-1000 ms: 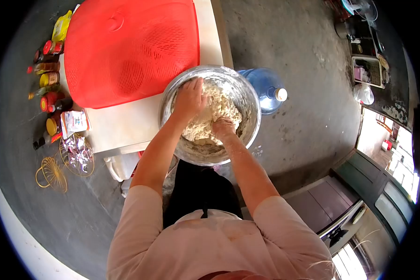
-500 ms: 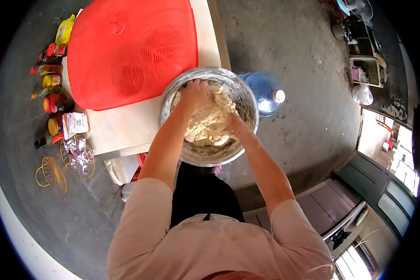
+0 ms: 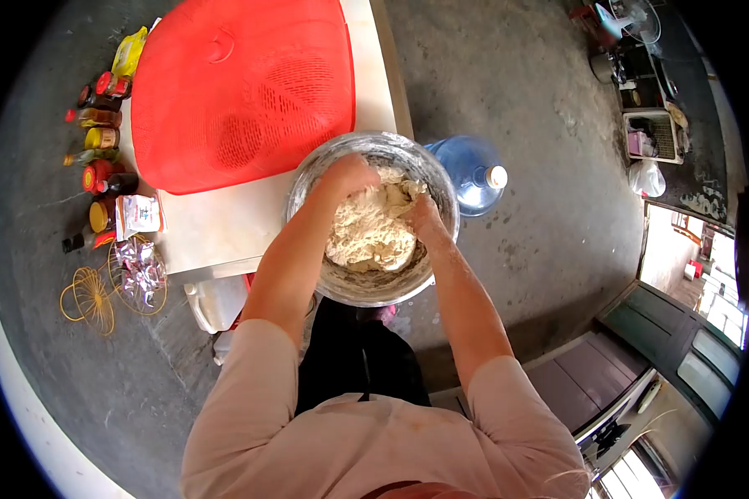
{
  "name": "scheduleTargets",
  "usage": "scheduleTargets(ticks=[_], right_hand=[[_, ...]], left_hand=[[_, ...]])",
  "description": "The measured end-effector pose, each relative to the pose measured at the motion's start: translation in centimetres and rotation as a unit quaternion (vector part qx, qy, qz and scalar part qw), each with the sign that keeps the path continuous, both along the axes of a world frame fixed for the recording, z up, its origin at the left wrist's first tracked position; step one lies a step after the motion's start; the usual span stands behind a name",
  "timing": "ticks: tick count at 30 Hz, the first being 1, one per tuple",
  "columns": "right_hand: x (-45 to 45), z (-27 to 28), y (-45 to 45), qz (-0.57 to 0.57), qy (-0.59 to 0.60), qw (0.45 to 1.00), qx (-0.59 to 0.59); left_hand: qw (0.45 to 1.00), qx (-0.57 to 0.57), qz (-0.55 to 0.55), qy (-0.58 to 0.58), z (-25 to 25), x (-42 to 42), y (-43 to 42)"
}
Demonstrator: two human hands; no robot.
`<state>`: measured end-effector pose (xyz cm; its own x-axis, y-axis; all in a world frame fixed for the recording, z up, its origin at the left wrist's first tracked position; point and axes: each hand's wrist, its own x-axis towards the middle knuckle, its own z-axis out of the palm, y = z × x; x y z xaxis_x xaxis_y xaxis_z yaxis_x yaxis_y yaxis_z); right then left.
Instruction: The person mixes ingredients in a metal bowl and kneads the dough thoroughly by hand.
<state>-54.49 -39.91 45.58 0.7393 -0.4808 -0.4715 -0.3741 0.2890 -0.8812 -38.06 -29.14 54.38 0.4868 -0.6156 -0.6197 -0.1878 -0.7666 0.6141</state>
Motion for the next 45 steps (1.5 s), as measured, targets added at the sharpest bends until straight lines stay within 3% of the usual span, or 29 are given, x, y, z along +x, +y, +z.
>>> scheduleTargets(ticks=[1, 3, 4, 5, 7, 8, 10, 11, 12, 13, 14, 16, 17, 19, 20, 24, 26, 29, 31, 32, 33, 35, 36, 37, 39, 41, 42, 43, 45], right_hand=[[0.1, 2.1, 0.4, -0.023, 0.007, 0.999, 0.048], [-2.1, 4.1, 1.8, 0.18, -0.065, 0.943, -0.271], [-2.7, 7.4, 3.2, 0.054, -0.119, 0.988, 0.076], [-3.5, 9.9, 4.7, -0.078, -0.155, 0.893, 0.415], [-6.3, 5.6, 5.8, -0.044, -0.14, 0.876, 0.46], [-6.7, 5.0, 7.0, 0.012, -0.129, 0.95, 0.286], [-6.6, 5.3, 7.7, 0.075, -0.128, 0.985, 0.09], [-5.7, 6.1, 7.3, 0.263, -0.017, 0.935, -0.238], [-5.3, 6.6, 7.1, 0.402, 0.102, 0.739, -0.532], [-5.5, 3.6, 6.7, 0.399, 0.096, 0.734, -0.541], [-6.1, -2.2, 5.9, 0.435, 0.092, 0.682, -0.581], [-4.6, -1.2, 5.6, 0.513, 0.205, 0.628, -0.549], [-3.7, 0.5, 5.8, 0.512, 0.206, 0.628, -0.549], [-2.2, 3.0, 6.0, 0.451, 0.343, 0.699, -0.436], [-2.1, 4.9, 6.2, 0.446, 0.299, 0.694, -0.48], [-2.2, 0.8, 4.6, 0.416, 0.254, 0.681, -0.547], [-1.1, 0.3, 3.7, 0.392, 0.332, 0.727, -0.455], [0.1, 3.1, 3.7, 0.375, 0.326, 0.744, -0.447], [0.0, 1.0, 2.7, 0.449, 0.306, 0.68, -0.493], [-0.4, -0.8, 1.9, 0.417, 0.258, 0.708, -0.507], [-0.6, 0.8, 2.2, 0.406, 0.249, 0.744, -0.469], [0.4, 8.5, 3.5, 0.396, 0.265, 0.81, -0.343], [-0.9, 5.0, 2.3, 0.383, 0.233, 0.858, -0.25], [-2.0, 4.0, 2.4, 0.382, 0.239, 0.858, -0.247], [-3.8, 4.6, 3.4, 0.233, 0.014, 0.968, -0.087], [-4.9, 7.2, 4.5, 0.108, -0.167, 0.974, 0.111], [-5.2, 6.6, 4.2, 0.041, -0.099, 0.968, 0.229], [-5.4, 6.0, 4.0, -0.026, -0.028, 0.939, 0.341], [-5.6, 4.6, 4.4, -0.041, -0.088, 0.929, 0.357]], left_hand=[[0.999, -0.013, -0.014, -0.029, 0.8, -0.7, 0.4], [0.972, -0.13, -0.022, -0.194, 0.5, -3.8, 3.5], [0.953, -0.208, -0.042, -0.215, 1.6, -5.4, 5.7], [0.928, -0.283, -0.061, -0.234, 2.6, -6.8, 7.9], [0.931, -0.267, -0.074, -0.239, 2.5, -8.4, 10.8], [0.932, -0.252, -0.087, -0.245, 2.4, -8.6, 11.4], [0.927, -0.211, -0.065, -0.304, 1.4, -8.2, 10.1], [0.919, -0.169, -0.043, -0.355, 0.7, -7.5, 8.8], [0.913, -0.175, -0.039, -0.367, -0.5, -7.2, 7.6], [0.9, -0.209, 0.004, -0.381, -2.3, -7.4, 6.5], [0.887, -0.241, 0.047, -0.391, -3.5, -7.8, 5.7], [0.873, -0.223, 0.059, -0.429, -4.4, -8.8, 4.3], [0.859, -0.203, 0.067, -0.465, -5.0, -9.4, 4.0], [0.864, -0.202, 0.075, -0.456, -6.2, -9.9, 3.4], [0.864, -0.179, 0.088, -0.462, -6.0, -10.3, 3.1], [0.877, -0.145, 0.113, -0.445, -6.9, -9.9, 1.4], [0.879, -0.154, 0.125, -0.434, -7.2, -9.7, 0.8], [0.877, -0.153, 0.132, -0.437, -7.0, -8.7, 0.0], [0.866, -0.16, 0.126, -0.456, -7.8, -8.5, -0.3], [0.865, -0.179, 0.114, -0.455, -9.3, -8.3, -0.1], [0.929, -0.229, 0.092, -0.276, -8.6, -7.1, 0.5], [0.899, -0.374, 0.111, -0.199, -3.7, -6.2, 3.5], [0.897, -0.368, 0.102, -0.223, -1.9, -6.2, 5.0], [0.899, -0.367, 0.102, -0.217, -1.4, -6.6, 6.3], [0.82, -0.472, 0.319, 0.058, 0.0, -7.3, 8.8], [0.745, -0.413, 0.481, 0.207, 2.4, -7.2, 11.4], [0.688, -0.421, 0.546, 0.228, 2.0, -7.5, 12.2], [0.687, -0.42, 0.547, 0.228, 1.0, -7.7, 13.5], [0.601, -0.449, 0.564, 0.345, -1.3, -8.2, 16.2]])
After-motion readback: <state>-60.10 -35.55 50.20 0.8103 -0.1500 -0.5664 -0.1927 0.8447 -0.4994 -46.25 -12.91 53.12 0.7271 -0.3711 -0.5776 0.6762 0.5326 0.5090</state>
